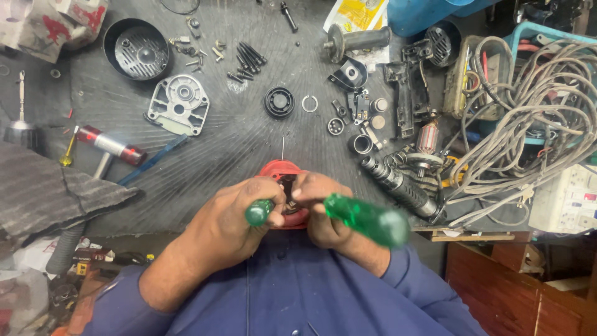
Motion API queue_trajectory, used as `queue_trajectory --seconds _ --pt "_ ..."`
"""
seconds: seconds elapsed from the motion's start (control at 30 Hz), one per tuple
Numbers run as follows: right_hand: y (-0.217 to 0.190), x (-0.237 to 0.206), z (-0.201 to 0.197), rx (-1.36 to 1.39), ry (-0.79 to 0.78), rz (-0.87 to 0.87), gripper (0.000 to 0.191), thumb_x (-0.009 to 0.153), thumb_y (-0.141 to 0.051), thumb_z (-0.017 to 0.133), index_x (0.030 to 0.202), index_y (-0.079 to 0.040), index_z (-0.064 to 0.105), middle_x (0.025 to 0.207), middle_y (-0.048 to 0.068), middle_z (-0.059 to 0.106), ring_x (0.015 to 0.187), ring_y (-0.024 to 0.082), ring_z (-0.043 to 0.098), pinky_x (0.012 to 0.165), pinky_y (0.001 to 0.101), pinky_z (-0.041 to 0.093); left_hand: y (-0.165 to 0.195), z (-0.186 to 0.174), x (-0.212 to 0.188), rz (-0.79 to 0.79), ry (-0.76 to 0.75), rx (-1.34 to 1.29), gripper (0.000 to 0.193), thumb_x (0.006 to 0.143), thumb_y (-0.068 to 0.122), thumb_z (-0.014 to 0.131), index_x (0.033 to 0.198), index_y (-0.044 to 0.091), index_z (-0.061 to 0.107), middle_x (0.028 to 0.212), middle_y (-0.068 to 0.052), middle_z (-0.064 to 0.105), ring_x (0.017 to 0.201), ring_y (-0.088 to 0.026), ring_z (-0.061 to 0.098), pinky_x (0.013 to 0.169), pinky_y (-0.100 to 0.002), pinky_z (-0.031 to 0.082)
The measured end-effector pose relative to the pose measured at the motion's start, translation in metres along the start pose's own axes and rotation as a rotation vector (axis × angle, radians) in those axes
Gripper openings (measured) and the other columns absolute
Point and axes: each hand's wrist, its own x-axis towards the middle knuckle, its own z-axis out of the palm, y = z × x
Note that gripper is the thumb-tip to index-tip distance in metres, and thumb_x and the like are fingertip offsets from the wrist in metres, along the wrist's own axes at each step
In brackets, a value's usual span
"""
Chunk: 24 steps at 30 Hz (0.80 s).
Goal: The person uses two green-handled screwdrivers to pry and unscrew parts inside a red motor housing on a cluttered workbench, repositioning the housing and switching screwdrivers as they work. They then set the housing aside and pick up and untangle a long power cable from the bench.
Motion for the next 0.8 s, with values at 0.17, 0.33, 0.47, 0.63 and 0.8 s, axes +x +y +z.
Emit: queue_trajectory --seconds 0.17,0.33,0.47,0.63,0.8 --pt "-0.001 0.003 0.0 0.121 0.091 0.072 0.03 0.114 -0.031 0.05 0.118 -0.002 0.056 0.081 0.006 0.048 0.073 0.015 0.046 0.065 0.0314 0.043 0.001 0.002 0.003 0.025 0.024 0.029 0.024 0.1 0.015 0.067 0.113 0.006 0.048 0.097 -0.009 0.066 0.085 -0.031 0.07 0.076 -0.039 0.057" --pt "-0.001 0.002 0.001 0.173 0.142 0.072 0.03 0.114 -0.033 0.05 0.119 -0.004 0.054 0.08 0.004 0.045 0.068 0.014 0.043 0.06 0.0303 0.042 0.002 0.005 0.006 0.004 0.051 0.035 0.025 0.101 0.014 0.068 0.114 0.007 0.048 0.092 -0.006 0.065 0.078 -0.024 0.07 0.07 -0.035 0.057" --pt "-0.001 0.001 0.001 0.208 0.179 0.081 0.03 0.113 -0.034 0.051 0.12 -0.005 0.052 0.079 0.004 0.044 0.066 0.013 0.042 0.058 0.0305 0.042 0.002 0.008 0.008 0.022 0.09 0.098 0.027 0.1 0.012 0.068 0.115 0.005 0.047 0.093 -0.007 0.064 0.076 -0.027 0.068 0.067 -0.036 0.054" --pt "-0.002 0.002 -0.007 0.181 0.079 0.006 0.036 0.113 -0.041 0.047 0.114 -0.006 0.054 0.073 0.005 0.047 0.066 0.018 0.047 0.064 0.0352 0.043 -0.001 0.008 0.012 0.002 0.057 0.085 0.025 0.1 0.013 0.067 0.113 0.006 0.046 0.092 -0.007 0.063 0.077 -0.028 0.068 0.068 -0.038 0.055" --pt "-0.002 0.001 -0.01 0.166 0.0 0.111 0.045 0.113 -0.049 0.047 0.092 -0.01 0.052 0.072 0.006 0.046 0.062 0.021 0.046 0.062 0.0352 0.042 -0.001 0.011 0.013 0.038 0.075 0.076 0.025 0.102 0.013 0.066 0.114 0.005 0.046 0.094 -0.008 0.062 0.077 -0.029 0.067 0.069 -0.038 0.054"
